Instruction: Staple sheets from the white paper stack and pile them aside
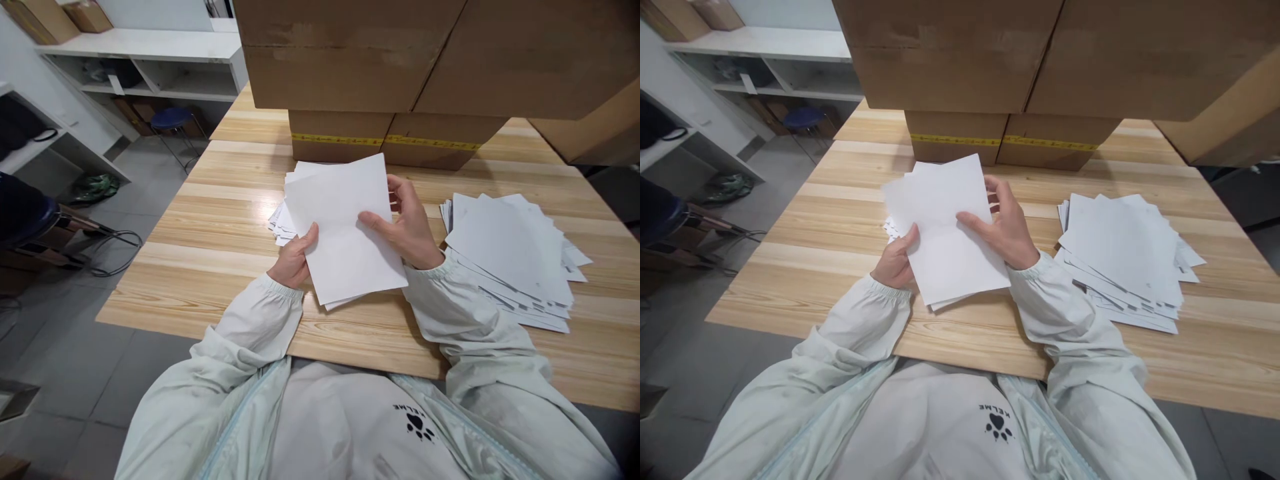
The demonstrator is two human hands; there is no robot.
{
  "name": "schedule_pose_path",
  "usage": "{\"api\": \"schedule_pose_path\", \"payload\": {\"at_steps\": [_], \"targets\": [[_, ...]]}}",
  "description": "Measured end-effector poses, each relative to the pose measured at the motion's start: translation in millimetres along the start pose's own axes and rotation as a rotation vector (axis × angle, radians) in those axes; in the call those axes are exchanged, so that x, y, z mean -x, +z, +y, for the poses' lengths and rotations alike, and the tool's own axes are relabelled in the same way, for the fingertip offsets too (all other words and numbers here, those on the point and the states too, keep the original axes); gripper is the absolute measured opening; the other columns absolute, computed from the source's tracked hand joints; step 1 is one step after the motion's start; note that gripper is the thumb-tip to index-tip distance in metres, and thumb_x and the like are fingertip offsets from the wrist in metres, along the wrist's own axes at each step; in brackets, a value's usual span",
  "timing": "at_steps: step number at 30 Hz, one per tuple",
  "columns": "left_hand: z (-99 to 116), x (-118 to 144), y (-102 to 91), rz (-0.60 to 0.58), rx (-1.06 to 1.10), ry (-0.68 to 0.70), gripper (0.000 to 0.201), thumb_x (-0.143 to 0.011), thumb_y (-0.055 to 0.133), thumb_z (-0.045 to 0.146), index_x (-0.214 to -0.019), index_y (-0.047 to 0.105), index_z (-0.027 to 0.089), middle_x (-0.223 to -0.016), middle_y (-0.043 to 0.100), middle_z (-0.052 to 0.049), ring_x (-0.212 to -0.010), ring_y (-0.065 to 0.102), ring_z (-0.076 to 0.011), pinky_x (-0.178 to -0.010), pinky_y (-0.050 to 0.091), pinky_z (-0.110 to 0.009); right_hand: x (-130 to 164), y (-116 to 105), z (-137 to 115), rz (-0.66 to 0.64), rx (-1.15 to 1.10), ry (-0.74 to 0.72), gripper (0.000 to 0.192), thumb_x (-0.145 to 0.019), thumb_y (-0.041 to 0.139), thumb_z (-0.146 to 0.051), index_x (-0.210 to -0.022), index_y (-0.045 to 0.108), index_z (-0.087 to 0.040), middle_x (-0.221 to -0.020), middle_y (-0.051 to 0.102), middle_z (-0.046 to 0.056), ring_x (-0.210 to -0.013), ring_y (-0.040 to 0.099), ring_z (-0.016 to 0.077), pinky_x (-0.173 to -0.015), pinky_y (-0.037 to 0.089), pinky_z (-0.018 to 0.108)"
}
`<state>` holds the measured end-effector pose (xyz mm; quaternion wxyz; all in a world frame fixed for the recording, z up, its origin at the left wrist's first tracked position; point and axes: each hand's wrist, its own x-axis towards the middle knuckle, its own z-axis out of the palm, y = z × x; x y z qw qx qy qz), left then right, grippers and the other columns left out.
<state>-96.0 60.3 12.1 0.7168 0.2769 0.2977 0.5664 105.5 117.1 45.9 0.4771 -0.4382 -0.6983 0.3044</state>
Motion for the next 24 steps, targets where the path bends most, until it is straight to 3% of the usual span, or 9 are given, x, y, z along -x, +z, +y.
{"api": "schedule_pose_path", "payload": {"at_steps": [2,4,6,10,14,16,21,24], "targets": [[3.2,5.2,1.5,0.004,-0.089,0.070,0.057,-0.076,0.081,0.047,-0.124,0.065,0.020,-0.125,0.072,-0.008,-0.131,0.058,-0.0309,-0.115,0.044,-0.048,7.8,-3.9,-2.8,-0.092,-0.195,0.043,0.064,-0.069,0.082,-0.057,-0.119,0.063,-0.024,-0.121,0.071,0.008,-0.100,0.068,0.0232,-0.080,0.057,0.036],[6.5,13.4,4.7,-0.028,-0.193,0.105,0.057,-0.074,0.082,0.051,-0.121,0.067,0.021,-0.120,0.074,-0.007,-0.125,0.063,-0.0301,-0.110,0.048,-0.046,25.5,-7.6,-10.3,-0.148,-0.314,0.104,0.052,-0.072,0.082,-0.055,-0.111,0.069,-0.023,-0.112,0.075,0.006,-0.096,0.071,0.0234,-0.079,0.060,0.038],[9.5,22.5,9.4,-0.078,-0.288,0.126,0.054,-0.075,0.080,0.054,-0.118,0.069,0.022,-0.116,0.075,-0.007,-0.120,0.065,-0.0295,-0.106,0.051,-0.044,50.4,-9.3,-19.8,-0.076,-0.332,0.118,0.039,-0.074,0.082,-0.049,-0.100,0.074,-0.022,-0.103,0.078,0.005,-0.091,0.073,0.0235,-0.079,0.062,0.039],[14.5,32.6,19.8,-0.221,-0.399,0.204,0.054,-0.072,0.084,0.051,-0.116,0.069,0.024,-0.119,0.074,-0.007,-0.118,0.066,-0.0319,-0.099,0.052,-0.044,97.2,-7.1,-24.6,0.192,-0.269,0.038,0.025,-0.076,0.082,-0.042,-0.092,0.079,-0.024,-0.099,0.080,0.003,-0.090,0.074,0.0248,-0.082,0.062,0.041],[14.9,30.0,24.0,-0.441,-0.352,0.306,0.069,-0.068,0.087,0.048,-0.129,0.060,0.032,-0.137,0.065,-0.008,-0.127,0.060,-0.0335,-0.106,0.047,-0.049,121.3,-3.0,-4.0,0.157,-0.201,0.014,0.019,-0.082,0.076,-0.040,-0.094,0.080,-0.026,-0.099,0.080,0.002,-0.091,0.075,0.0246,-0.084,0.061,0.041],[12.5,29.6,23.6,-0.492,-0.323,0.334,0.065,-0.070,0.085,0.046,-0.128,0.059,0.033,-0.140,0.063,-0.007,-0.129,0.059,-0.0321,-0.108,0.045,-0.050,127.2,-0.4,5.8,0.151,-0.197,0.040,0.020,-0.083,0.075,-0.040,-0.097,0.080,-0.026,-0.100,0.080,0.003,-0.090,0.075,0.0244,-0.082,0.061,0.040],[7.1,40.2,30.2,-0.426,-0.301,0.313,0.041,-0.070,0.085,0.044,-0.099,0.062,0.025,-0.137,0.065,-0.007,-0.130,0.058,-0.0311,-0.110,0.042,-0.051,134.5,5.7,10.1,0.200,-0.282,0.135,0.029,-0.078,0.079,-0.043,-0.100,0.078,-0.024,-0.104,0.080,0.005,-0.093,0.075,0.0249,-0.084,0.061,0.040],[6.1,47.6,41.5,-0.342,-0.260,0.260,0.044,-0.065,0.088,0.046,-0.093,0.061,0.025,-0.132,0.067,-0.006,-0.130,0.058,-0.0309,-0.111,0.041,-0.050,134.7,7.1,8.6,0.202,-0.323,0.187,0.033,-0.076,0.081,-0.043,-0.102,0.077,-0.023,-0.106,0.079,0.006,-0.095,0.075,0.0254,-0.087,0.061,0.041]]}}
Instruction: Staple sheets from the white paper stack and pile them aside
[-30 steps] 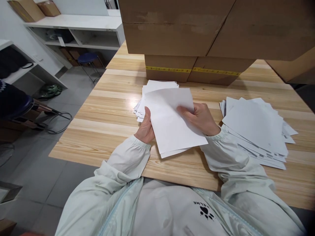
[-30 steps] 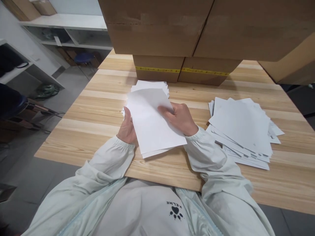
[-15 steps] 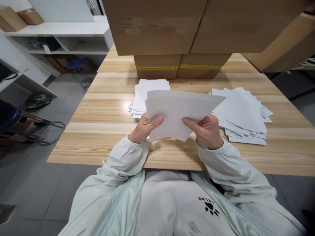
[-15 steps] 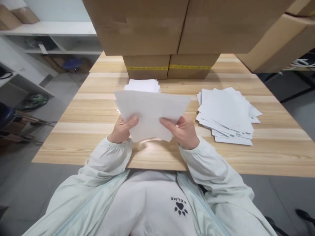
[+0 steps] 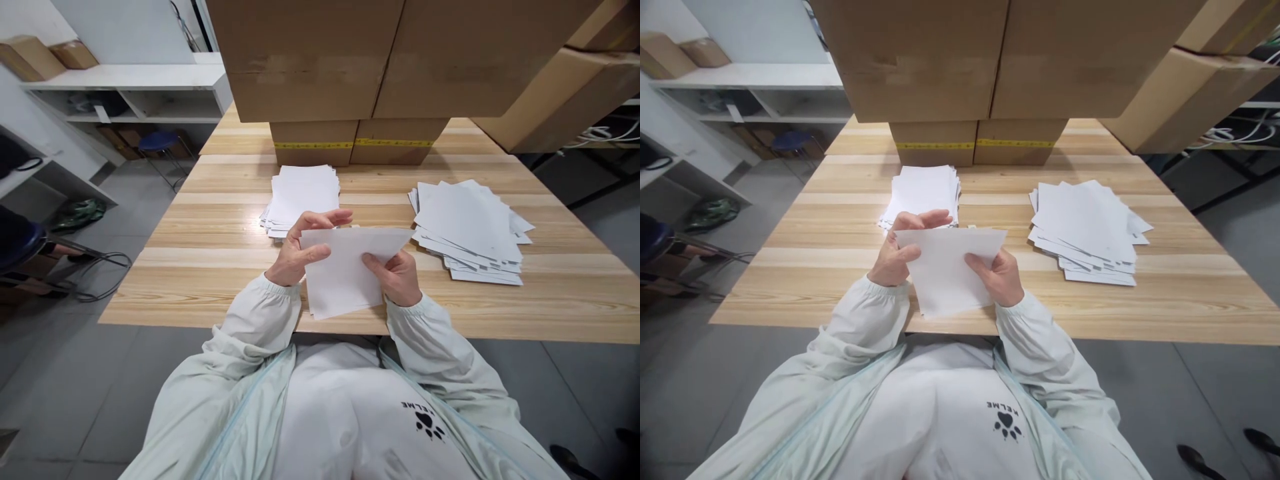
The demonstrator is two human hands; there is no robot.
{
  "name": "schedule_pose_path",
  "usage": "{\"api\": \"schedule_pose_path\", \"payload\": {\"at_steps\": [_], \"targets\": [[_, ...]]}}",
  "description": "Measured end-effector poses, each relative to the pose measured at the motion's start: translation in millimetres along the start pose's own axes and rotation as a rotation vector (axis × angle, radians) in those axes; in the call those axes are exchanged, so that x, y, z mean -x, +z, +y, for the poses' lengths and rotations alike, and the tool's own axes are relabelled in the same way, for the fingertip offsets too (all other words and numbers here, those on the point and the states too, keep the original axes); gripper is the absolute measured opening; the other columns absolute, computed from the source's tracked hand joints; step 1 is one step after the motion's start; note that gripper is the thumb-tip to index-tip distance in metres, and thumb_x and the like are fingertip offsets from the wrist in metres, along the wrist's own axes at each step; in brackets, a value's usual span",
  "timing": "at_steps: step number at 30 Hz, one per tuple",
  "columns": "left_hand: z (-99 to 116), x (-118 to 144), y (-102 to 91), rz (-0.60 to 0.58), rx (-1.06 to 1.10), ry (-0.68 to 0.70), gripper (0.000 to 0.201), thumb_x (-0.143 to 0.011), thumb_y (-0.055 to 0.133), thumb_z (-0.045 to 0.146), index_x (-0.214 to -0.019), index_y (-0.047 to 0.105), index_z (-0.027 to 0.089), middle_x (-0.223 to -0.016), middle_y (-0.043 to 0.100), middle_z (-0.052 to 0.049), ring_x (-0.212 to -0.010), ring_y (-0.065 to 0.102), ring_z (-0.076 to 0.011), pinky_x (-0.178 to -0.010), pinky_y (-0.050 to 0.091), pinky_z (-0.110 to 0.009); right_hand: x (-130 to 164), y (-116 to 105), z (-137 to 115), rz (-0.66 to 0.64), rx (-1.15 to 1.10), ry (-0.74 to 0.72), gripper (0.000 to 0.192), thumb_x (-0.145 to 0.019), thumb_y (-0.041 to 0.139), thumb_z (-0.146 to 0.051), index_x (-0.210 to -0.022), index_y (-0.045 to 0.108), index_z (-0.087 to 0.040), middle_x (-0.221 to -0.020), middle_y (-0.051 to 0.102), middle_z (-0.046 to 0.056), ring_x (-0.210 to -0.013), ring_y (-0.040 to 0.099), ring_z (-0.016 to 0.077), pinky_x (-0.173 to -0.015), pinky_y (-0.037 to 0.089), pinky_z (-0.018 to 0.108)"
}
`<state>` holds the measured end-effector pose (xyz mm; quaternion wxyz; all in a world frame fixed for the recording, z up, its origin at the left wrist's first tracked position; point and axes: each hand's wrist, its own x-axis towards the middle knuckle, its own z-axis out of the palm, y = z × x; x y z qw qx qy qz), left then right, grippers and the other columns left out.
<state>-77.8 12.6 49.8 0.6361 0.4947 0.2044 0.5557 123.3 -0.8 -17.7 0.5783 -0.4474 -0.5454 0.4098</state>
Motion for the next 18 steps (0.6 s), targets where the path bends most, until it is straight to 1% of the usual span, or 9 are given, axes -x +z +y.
{"api": "schedule_pose_path", "payload": {"at_steps": [3,4,6,8,12,15,18], "targets": [[3.0,-0.9,10.5,0.064,0.068,-0.040,0.053,-0.059,0.091,0.048,-0.098,0.063,0.027,-0.133,0.066,-0.005,-0.130,0.057,-0.0316,-0.109,0.042,-0.050,-1.5,0.8,1.2,-0.005,-0.001,0.034,0.034,-0.076,0.080,-0.045,-0.101,0.076,-0.022,-0.104,0.079,0.008,-0.094,0.075,0.0263,-0.085,0.061,0.042],[4.2,-1.7,12.9,0.070,0.075,-0.045,0.051,-0.059,0.090,0.049,-0.095,0.063,0.027,-0.132,0.066,-0.005,-0.130,0.056,-0.0318,-0.109,0.042,-0.050,-2.2,0.8,1.2,-0.006,-0.003,0.043,0.034,-0.076,0.080,-0.045,-0.101,0.076,-0.022,-0.103,0.079,0.008,-0.093,0.075,0.0264,-0.084,0.061,0.042],[8.2,-3.7,16.3,0.062,0.051,-0.038,0.043,-0.064,0.087,0.052,-0.083,0.061,0.024,-0.126,0.068,-0.006,-0.129,0.056,-0.0319,-0.107,0.043,-0.050,-3.2,0.4,-1.2,0.004,-0.010,0.044,0.034,-0.076,0.080,-0.045,-0.100,0.076,-0.023,-0.102,0.080,0.007,-0.090,0.075,0.0263,-0.080,0.061,0.042],[14.2,-6.0,19.0,0.019,-0.006,-0.004,0.042,-0.067,0.085,0.053,-0.072,0.058,0.022,-0.117,0.070,-0.007,-0.126,0.058,-0.0317,-0.106,0.044,-0.050,-4.1,-0.5,-7.1,0.021,-0.004,0.022,0.031,-0.075,0.081,-0.045,-0.096,0.077,-0.023,-0.099,0.080,0.007,-0.087,0.074,0.0268,-0.078,0.061,0.042],[23.6,-9.0,24.7,-0.110,-0.045,0.107,0.034,-0.074,0.083,0.044,-0.067,0.058,0.021,-0.101,0.069,-0.007,-0.119,0.062,-0.0306,-0.105,0.046,-0.048,-6.4,-1.9,-18.8,0.054,-0.008,-0.055,0.024,-0.070,0.085,-0.042,-0.081,0.075,-0.023,-0.091,0.078,0.006,-0.086,0.073,0.0281,-0.075,0.060,0.043],[21.5,-10.1,27.2,-0.176,-0.054,0.122,0.027,-0.077,0.081,0.038,-0.071,0.061,0.021,-0.102,0.068,-0.007,-0.117,0.063,-0.0294,-0.105,0.046,-0.048,-7.8,-0.1,-15.2,0.053,-0.069,-0.096,0.022,-0.069,0.085,-0.041,-0.073,0.071,-0.024,-0.083,0.076,0.004,-0.082,0.072,0.0273,-0.071,0.059,0.042],[15.4,-11.5,26.7,-0.178,-0.056,0.100,0.028,-0.081,0.078,0.039,-0.071,0.059,0.020,-0.103,0.069,-0.007,-0.116,0.063,-0.0286,-0.104,0.046,-0.047,-5.0,1.2,-7.3,0.094,-0.055,-0.049,0.028,-0.071,0.082,-0.048,-0.073,0.070,-0.023,-0.080,0.074,0.005,-0.073,0.069,0.0250,-0.063,0.056,0.039]]}}
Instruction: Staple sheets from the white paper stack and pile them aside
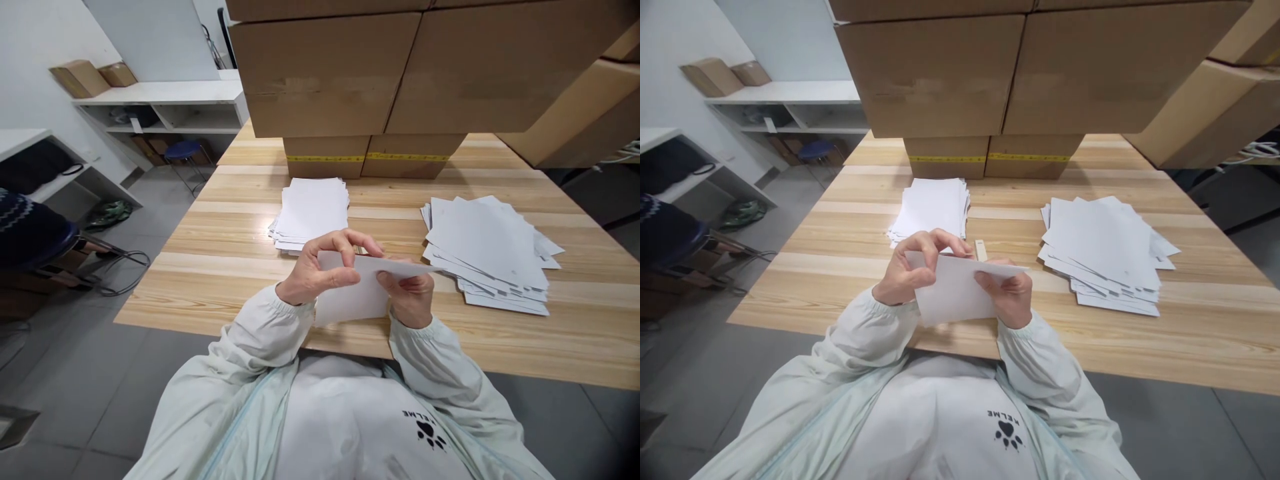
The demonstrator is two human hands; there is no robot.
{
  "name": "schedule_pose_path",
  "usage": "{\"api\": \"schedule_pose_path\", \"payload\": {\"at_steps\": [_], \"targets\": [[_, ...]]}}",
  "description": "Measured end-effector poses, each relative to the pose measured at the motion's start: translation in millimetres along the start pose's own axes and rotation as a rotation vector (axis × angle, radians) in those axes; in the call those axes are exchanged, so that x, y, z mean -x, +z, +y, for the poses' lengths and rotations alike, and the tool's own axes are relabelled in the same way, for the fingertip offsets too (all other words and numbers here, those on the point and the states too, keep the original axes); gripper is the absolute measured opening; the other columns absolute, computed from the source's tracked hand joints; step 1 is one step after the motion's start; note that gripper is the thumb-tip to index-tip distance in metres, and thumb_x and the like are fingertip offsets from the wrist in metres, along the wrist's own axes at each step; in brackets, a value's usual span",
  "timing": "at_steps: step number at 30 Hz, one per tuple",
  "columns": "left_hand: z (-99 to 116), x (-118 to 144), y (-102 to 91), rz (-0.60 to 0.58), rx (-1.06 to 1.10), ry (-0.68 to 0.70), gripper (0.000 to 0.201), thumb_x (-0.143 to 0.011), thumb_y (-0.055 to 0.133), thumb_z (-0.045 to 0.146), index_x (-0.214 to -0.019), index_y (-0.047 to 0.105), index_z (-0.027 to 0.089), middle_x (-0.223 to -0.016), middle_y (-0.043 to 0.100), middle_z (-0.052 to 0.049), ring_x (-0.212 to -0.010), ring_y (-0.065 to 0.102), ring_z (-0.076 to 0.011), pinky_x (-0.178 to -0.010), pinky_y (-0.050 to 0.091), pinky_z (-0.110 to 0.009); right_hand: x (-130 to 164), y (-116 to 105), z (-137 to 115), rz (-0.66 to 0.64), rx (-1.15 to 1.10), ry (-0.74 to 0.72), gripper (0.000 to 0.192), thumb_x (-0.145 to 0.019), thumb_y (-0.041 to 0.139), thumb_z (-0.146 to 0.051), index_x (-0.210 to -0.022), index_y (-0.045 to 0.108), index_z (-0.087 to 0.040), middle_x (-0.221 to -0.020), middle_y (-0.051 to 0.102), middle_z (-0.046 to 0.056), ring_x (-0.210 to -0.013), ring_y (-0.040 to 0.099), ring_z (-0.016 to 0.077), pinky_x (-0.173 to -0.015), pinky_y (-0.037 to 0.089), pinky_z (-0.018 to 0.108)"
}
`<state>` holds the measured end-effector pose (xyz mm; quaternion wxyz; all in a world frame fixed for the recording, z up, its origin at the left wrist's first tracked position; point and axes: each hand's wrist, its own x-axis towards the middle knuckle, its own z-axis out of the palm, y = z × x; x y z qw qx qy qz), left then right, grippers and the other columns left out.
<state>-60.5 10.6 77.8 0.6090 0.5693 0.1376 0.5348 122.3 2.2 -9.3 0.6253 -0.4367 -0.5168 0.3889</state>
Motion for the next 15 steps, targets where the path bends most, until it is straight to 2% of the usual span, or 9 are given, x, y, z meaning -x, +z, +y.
{"api": "schedule_pose_path", "payload": {"at_steps": [3,5,7,9,10,12,15], "targets": [[-4.8,2.9,-1.1,0.065,0.004,-0.043,0.027,-0.083,0.076,0.039,-0.077,0.057,0.020,-0.108,0.068,-0.007,-0.114,0.064,-0.0267,-0.103,0.047,-0.045,8.8,-10.2,-4.8,0.073,0.194,0.083,0.035,-0.079,0.072,-0.055,-0.072,0.068,-0.021,-0.071,0.070,0.005,-0.062,0.062,0.0221,-0.054,0.051,0.035],[-8.6,10.8,-0.5,0.176,-0.042,-0.088,0.026,-0.084,0.075,0.040,-0.095,0.060,0.022,-0.122,0.066,-0.008,-0.115,0.064,-0.0243,-0.103,0.048,-0.041,16.6,-26.9,-15.8,0.090,0.372,0.094,0.036,-0.082,0.068,-0.055,-0.068,0.066,-0.021,-0.063,0.065,0.004,-0.057,0.057,0.0202,-0.052,0.047,0.033],[-15.6,25.3,2.6,0.319,-0.107,-0.157,0.041,-0.084,0.075,0.042,-0.115,0.055,0.025,-0.128,0.063,-0.009,-0.111,0.064,-0.0203,-0.099,0.050,-0.036,25.4,-49.5,-27.4,0.076,0.511,0.115,0.038,-0.082,0.068,-0.053,-0.062,0.062,-0.021,-0.056,0.059,0.002,-0.052,0.052,0.0178,-0.049,0.043,0.031],[-26.4,44.2,8.8,0.432,-0.132,-0.305,0.043,-0.084,0.076,0.041,-0.115,0.050,0.026,-0.121,0.064,-0.007,-0.097,0.066,-0.0155,-0.088,0.054,-0.032,35.0,-72.9,-33.7,0.033,0.577,0.217,0.039,-0.081,0.068,-0.053,-0.060,0.060,-0.021,-0.054,0.057,0.002,-0.050,0.048,0.0164,-0.046,0.040,0.030],[-32.6,53.8,13.1,0.463,-0.112,-0.405,0.042,-0.083,0.076,0.042,-0.108,0.048,0.025,-0.116,0.064,-0.005,-0.088,0.067,-0.0138,-0.084,0.056,-0.033,40.0,-83.2,-33.8,0.003,0.579,0.291,0.039,-0.080,0.068,-0.055,-0.062,0.061,-0.020,-0.056,0.059,0.002,-0.051,0.049,0.0166,-0.045,0.041,0.030],[-45.0,69.7,23.2,0.458,-0.046,-0.605,0.044,-0.080,0.078,0.045,-0.096,0.043,0.023,-0.107,0.064,-0.003,-0.081,0.067,-0.0129,-0.079,0.057,-0.034,49.4,-98.8,-28.8,-0.044,0.529,0.441,0.040,-0.079,0.069,-0.058,-0.069,0.066,-0.019,-0.064,0.066,0.004,-0.055,0.055,0.0182,-0.047,0.044,0.030],[-58.1,78.2,36.9,0.354,0.085,-0.821,0.049,-0.078,0.077,0.052,-0.092,0.041,0.022,-0.092,0.064,-0.001,-0.078,0.068,-0.0145,-0.073,0.058,-0.033,57.4,-109.7,-16.0,-0.063,0.460,0.562,0.046,-0.077,0.069,-0.062,-0.078,0.070,-0.017,-0.073,0.071,0.007,-0.061,0.059,0.0200,-0.050,0.047,0.030]]}}
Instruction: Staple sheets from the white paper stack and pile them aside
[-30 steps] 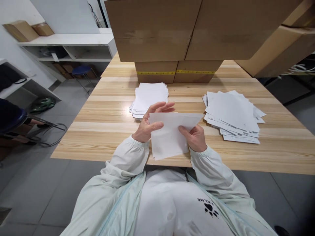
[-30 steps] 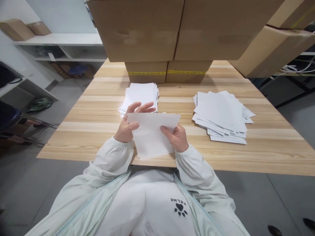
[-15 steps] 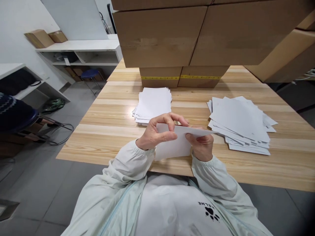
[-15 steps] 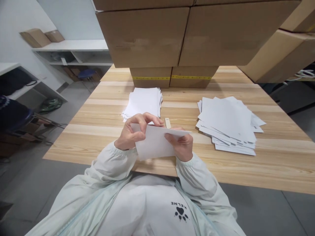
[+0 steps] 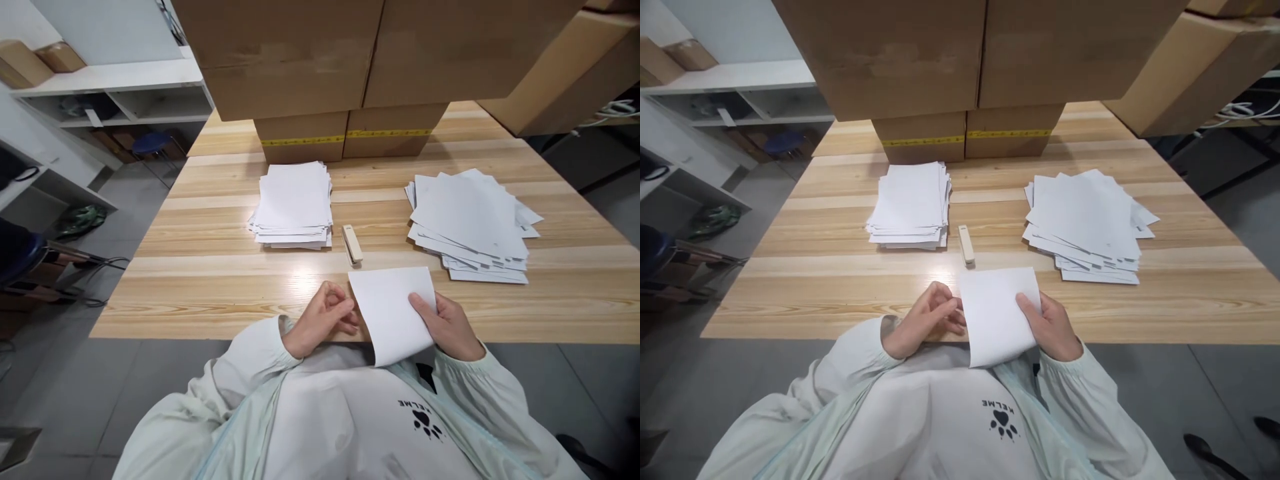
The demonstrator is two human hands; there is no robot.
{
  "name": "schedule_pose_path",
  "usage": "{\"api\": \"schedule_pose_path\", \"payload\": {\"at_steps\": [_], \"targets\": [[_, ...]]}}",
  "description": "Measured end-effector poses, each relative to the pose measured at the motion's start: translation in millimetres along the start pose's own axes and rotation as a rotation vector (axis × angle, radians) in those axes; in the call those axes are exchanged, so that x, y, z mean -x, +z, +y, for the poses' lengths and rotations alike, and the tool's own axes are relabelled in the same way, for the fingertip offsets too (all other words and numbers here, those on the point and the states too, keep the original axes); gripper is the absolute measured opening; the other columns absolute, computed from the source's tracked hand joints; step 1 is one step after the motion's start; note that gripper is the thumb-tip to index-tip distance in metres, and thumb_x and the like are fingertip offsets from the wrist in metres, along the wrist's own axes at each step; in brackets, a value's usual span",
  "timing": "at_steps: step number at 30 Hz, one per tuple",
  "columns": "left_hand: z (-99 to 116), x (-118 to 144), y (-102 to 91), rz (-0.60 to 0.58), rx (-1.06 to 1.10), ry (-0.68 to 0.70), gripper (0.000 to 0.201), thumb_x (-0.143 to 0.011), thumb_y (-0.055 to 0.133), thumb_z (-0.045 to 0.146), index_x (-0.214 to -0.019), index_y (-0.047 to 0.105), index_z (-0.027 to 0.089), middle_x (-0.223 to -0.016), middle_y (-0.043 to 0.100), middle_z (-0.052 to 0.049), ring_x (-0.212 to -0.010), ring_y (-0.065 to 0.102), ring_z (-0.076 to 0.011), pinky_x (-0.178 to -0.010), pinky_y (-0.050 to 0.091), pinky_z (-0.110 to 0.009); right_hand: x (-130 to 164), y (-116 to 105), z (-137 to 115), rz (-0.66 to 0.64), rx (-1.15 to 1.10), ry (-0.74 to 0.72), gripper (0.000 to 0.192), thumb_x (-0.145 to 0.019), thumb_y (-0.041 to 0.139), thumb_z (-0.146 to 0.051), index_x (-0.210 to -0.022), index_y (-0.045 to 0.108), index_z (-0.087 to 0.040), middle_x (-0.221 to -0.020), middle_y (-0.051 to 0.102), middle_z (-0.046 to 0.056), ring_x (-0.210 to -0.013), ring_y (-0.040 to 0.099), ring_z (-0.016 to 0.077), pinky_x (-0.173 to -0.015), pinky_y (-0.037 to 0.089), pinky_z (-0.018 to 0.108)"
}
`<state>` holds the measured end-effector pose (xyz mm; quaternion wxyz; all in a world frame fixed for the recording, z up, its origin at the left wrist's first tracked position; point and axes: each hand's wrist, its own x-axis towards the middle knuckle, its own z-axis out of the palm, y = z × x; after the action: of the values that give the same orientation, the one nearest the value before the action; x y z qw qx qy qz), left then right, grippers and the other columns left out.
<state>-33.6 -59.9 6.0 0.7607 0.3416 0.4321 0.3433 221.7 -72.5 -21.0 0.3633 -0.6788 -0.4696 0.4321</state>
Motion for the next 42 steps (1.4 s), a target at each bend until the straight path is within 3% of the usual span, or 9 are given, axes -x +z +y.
{"api": "schedule_pose_path", "payload": {"at_steps": [6,15,18,22,24,27,32,35,42], "targets": [[5.1,-23.5,11.5,-0.079,0.042,-0.045,0.044,-0.077,0.079,0.036,-0.108,0.051,0.021,-0.080,0.062,0.003,-0.070,0.062,-0.0114,-0.066,0.059,-0.030,-26.6,-2.3,-1.4,-0.024,0.113,-0.080,0.048,-0.079,0.065,-0.063,-0.075,0.068,-0.015,-0.075,0.071,0.008,-0.066,0.060,0.0208,-0.053,0.046,0.030],[2.6,-63.8,11.5,0.009,-0.005,-0.178,0.018,-0.075,0.073,0.002,-0.091,0.070,0.007,-0.068,0.066,-0.003,-0.062,0.066,-0.0114,-0.066,0.059,-0.028,-67.4,-13.6,-4.2,-0.113,0.352,-0.208,0.046,-0.087,0.054,-0.060,-0.079,0.066,-0.017,-0.072,0.069,0.006,-0.063,0.059,0.0194,-0.056,0.043,0.030],[3.9,-65.8,13.9,0.040,-0.007,-0.199,0.016,-0.073,0.072,-0.002,-0.087,0.071,0.007,-0.064,0.065,-0.003,-0.061,0.067,-0.0120,-0.066,0.060,-0.028,-76.6,-36.5,-15.1,-0.030,0.600,-0.315,0.041,-0.085,0.057,-0.055,-0.099,0.071,-0.019,-0.074,0.071,0.004,-0.061,0.060,0.0202,-0.060,0.043,0.032],[9.8,-64.1,17.1,0.059,-0.048,-0.229,0.018,-0.074,0.068,-0.006,-0.086,0.072,0.007,-0.056,0.058,0.002,-0.054,0.063,-0.0103,-0.062,0.059,-0.026,-87.5,-51.4,-63.1,0.171,0.746,-0.535,0.038,-0.090,0.055,-0.047,-0.117,0.068,-0.023,-0.091,0.075,0.008,-0.068,0.064,0.0220,-0.066,0.043,0.035],[13.1,-63.0,18.9,0.068,-0.064,-0.242,0.019,-0.075,0.063,-0.007,-0.086,0.072,0.007,-0.055,0.057,0.002,-0.053,0.063,-0.0098,-0.061,0.059,-0.024,-94.0,-34.0,-91.5,0.165,0.760,-0.677,0.032,-0.095,0.049,-0.040,-0.112,0.070,-0.021,-0.097,0.075,0.009,-0.075,0.066,0.0231,-0.070,0.043,0.036],[14.9,-62.6,20.6,0.077,-0.074,-0.256,0.019,-0.075,0.063,-0.007,-0.085,0.071,0.007,-0.057,0.060,0.000,-0.055,0.066,-0.0113,-0.064,0.059,-0.025,-108.7,19.9,-117.4,0.041,0.756,-0.824,0.032,-0.099,0.040,-0.029,-0.106,0.070,-0.018,-0.105,0.074,0.010,-0.094,0.065,0.0264,-0.078,0.044,0.037],[9.3,-65.7,19.1,0.070,-0.048,-0.237,0.016,-0.071,0.070,-0.004,-0.083,0.070,0.008,-0.065,0.065,-0.003,-0.059,0.067,-0.0131,-0.064,0.061,-0.027,-138.2,101.6,-107.6,0.000,0.824,-0.945,0.039,-0.102,0.031,-0.023,-0.120,0.063,-0.011,-0.123,0.065,0.017,-0.111,0.053,0.0309,-0.093,0.038,0.043],[7.8,-67.3,17.9,0.062,-0.037,-0.244,0.018,-0.071,0.068,-0.005,-0.083,0.070,0.008,-0.063,0.065,-0.002,-0.057,0.066,-0.0125,-0.061,0.060,-0.026,-145.8,118.6,-93.9,-0.006,0.836,-0.980,0.040,-0.104,0.029,-0.024,-0.124,0.061,-0.012,-0.131,0.062,0.017,-0.117,0.049,0.0315,-0.093,0.036,0.044],[15.5,-66.7,20.7,0.088,-0.043,-0.282,0.022,-0.074,0.057,-0.012,-0.082,0.068,0.006,-0.064,0.066,-0.004,-0.053,0.066,-0.0128,-0.059,0.060,-0.027,-142.1,124.0,-82.5,0.034,0.792,-0.994,0.038,-0.104,0.032,-0.025,-0.126,0.061,-0.014,-0.133,0.063,0.016,-0.125,0.046,0.0308,-0.100,0.033,0.045]]}}
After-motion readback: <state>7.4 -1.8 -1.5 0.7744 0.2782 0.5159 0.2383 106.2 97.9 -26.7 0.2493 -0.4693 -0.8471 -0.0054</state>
